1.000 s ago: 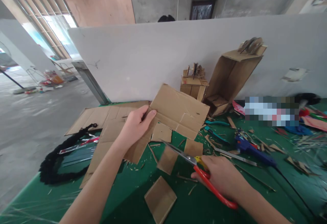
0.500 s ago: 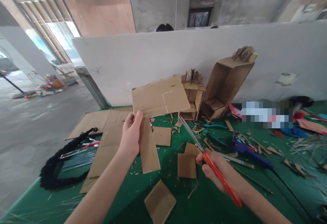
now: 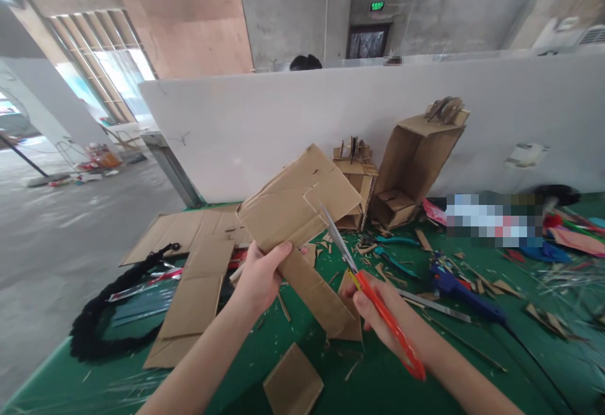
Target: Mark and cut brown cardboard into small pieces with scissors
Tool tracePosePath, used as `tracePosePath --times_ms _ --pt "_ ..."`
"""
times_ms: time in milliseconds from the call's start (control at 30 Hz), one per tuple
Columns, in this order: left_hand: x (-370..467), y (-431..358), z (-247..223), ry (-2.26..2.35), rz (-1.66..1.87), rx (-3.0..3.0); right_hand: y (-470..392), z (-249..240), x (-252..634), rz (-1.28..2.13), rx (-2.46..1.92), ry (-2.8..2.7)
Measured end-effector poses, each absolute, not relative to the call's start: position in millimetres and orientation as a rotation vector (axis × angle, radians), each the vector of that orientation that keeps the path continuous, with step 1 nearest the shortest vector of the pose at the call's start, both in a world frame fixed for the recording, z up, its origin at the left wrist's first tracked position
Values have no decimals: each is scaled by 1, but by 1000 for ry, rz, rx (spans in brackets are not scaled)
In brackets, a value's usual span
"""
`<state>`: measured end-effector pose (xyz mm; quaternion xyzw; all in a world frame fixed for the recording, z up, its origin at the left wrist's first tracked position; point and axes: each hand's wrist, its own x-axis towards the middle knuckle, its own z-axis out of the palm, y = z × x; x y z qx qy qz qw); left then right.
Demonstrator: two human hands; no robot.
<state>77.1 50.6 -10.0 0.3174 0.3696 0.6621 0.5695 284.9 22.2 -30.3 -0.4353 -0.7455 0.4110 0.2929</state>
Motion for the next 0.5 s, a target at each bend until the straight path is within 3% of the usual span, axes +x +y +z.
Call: tracePosePath --times_ms 500 --pt "82 48 -4 962 1472 712 21 -36 299 971 -1070 -2098"
